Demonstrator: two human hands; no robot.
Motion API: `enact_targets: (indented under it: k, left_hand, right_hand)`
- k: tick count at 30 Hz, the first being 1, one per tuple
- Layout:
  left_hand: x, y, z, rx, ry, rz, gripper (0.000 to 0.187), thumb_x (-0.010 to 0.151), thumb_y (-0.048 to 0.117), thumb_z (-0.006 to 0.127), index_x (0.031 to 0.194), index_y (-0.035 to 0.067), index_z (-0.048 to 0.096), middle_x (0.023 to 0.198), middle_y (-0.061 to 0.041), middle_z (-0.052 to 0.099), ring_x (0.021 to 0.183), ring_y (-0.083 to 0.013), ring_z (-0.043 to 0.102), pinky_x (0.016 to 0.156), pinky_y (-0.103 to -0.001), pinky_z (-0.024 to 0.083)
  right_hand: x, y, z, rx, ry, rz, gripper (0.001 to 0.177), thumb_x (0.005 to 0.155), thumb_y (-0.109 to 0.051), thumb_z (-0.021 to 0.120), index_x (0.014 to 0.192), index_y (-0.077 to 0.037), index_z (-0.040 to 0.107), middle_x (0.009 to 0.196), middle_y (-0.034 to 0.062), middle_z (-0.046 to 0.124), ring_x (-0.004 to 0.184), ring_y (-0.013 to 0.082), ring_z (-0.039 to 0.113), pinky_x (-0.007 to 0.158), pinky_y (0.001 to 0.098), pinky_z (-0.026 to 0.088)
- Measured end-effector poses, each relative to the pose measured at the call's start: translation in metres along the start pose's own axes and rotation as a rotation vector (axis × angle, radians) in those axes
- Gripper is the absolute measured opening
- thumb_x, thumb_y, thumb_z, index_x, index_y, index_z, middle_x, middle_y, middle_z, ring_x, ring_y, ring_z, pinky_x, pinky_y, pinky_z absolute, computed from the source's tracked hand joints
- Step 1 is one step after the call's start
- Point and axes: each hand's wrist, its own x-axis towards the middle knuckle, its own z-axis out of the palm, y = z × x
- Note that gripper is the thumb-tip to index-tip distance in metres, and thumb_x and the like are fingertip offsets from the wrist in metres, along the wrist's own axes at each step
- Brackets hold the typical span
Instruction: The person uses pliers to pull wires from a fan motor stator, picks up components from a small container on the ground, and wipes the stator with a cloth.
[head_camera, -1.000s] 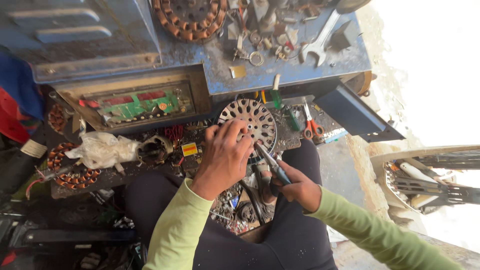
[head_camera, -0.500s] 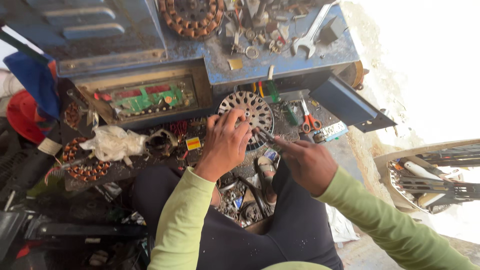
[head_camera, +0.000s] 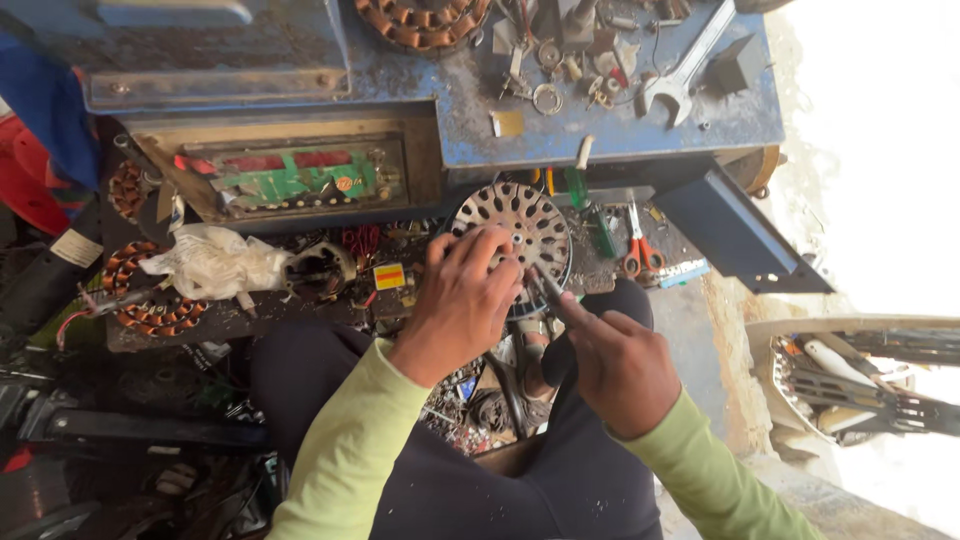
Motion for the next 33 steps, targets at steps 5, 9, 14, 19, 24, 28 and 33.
enact_targets:
  k: [5, 9, 14, 19, 24, 28, 33]
  left_hand:
    - [-0.002, 0.003, 0.006, 0.037, 0.013, -0.019, 0.010, 0.092, 0.013, 0.067, 0.099, 0.007, 0.064, 0.119, -0.011, 0.056, 0.125, -0.0284, 0.056, 0.100, -0.052, 0.035]
    - [-0.003, 0.004, 0.006, 0.039, 0.062, -0.009, 0.012, 0.092, 0.012, 0.065, 0.103, 0.006, 0.063, 0.122, -0.012, 0.056, 0.127, -0.0290, 0.055, 0.100, -0.051, 0.035]
    - [-0.006, 0.005, 0.005, 0.030, 0.043, -0.014, 0.010, 0.091, 0.012, 0.066, 0.099, 0.006, 0.062, 0.119, -0.010, 0.056, 0.126, -0.0287, 0.056, 0.101, -0.051, 0.035]
    - [-0.008, 0.005, 0.006, 0.027, 0.088, 0.009, 0.011, 0.091, 0.012, 0.067, 0.099, 0.007, 0.061, 0.118, -0.010, 0.056, 0.126, -0.0284, 0.056, 0.102, -0.050, 0.035]
    - [-0.009, 0.002, 0.005, -0.001, 0.107, 0.009, 0.011, 0.091, 0.012, 0.067, 0.099, 0.007, 0.061, 0.114, -0.010, 0.056, 0.120, -0.0282, 0.057, 0.098, -0.050, 0.036]
    - [-0.009, 0.000, 0.005, 0.002, 0.097, 0.030, 0.011, 0.091, 0.013, 0.067, 0.099, 0.007, 0.061, 0.113, -0.009, 0.056, 0.118, -0.0278, 0.058, 0.098, -0.050, 0.036]
    - [-0.010, -0.003, 0.009, 0.026, 0.128, 0.030, 0.011, 0.092, 0.014, 0.066, 0.099, 0.007, 0.062, 0.113, -0.009, 0.057, 0.115, -0.0267, 0.060, 0.097, -0.050, 0.037]
  right_hand:
    - [-0.003, 0.002, 0.009, 0.006, 0.018, -0.050, 0.045, 0.088, -0.004, 0.068, 0.132, -0.011, 0.066, 0.067, 0.0111, 0.052, 0.054, 0.0321, 0.055, 0.052, 0.0460, 0.045]
    - [-0.003, 0.005, 0.009, -0.014, 0.039, -0.063, 0.041, 0.087, -0.003, 0.070, 0.127, -0.011, 0.070, 0.064, 0.0109, 0.049, 0.052, 0.0312, 0.054, 0.051, 0.0458, 0.044]
    - [-0.003, 0.015, 0.025, 0.192, 0.130, -0.143, 0.034, 0.091, -0.001, 0.064, 0.125, -0.003, 0.065, 0.084, 0.0148, 0.063, 0.072, 0.0338, 0.065, 0.063, 0.0428, 0.053]
    - [0.003, 0.017, 0.033, 0.182, 0.147, -0.011, 0.023, 0.091, -0.007, 0.070, 0.114, -0.005, 0.066, 0.089, 0.0176, 0.071, 0.082, 0.0372, 0.072, 0.068, 0.0426, 0.056]
    - [0.008, 0.010, 0.009, -0.032, 0.022, -0.105, 0.028, 0.088, -0.006, 0.070, 0.115, -0.012, 0.069, 0.079, 0.0164, 0.071, 0.069, 0.0376, 0.069, 0.061, 0.0443, 0.051]
    - [0.008, 0.020, 0.016, 0.156, 0.037, 0.028, 0.045, 0.083, -0.006, 0.073, 0.126, -0.007, 0.060, 0.089, 0.0183, 0.071, 0.083, 0.0349, 0.071, 0.071, 0.0386, 0.055]
    - [0.013, 0.051, 0.012, 1.513, -0.491, 1.030, 0.059, 0.062, -0.005, 0.062, 0.120, -0.013, 0.057, 0.115, 0.0156, 0.063, 0.107, 0.0375, 0.063, 0.089, 0.0610, 0.056]
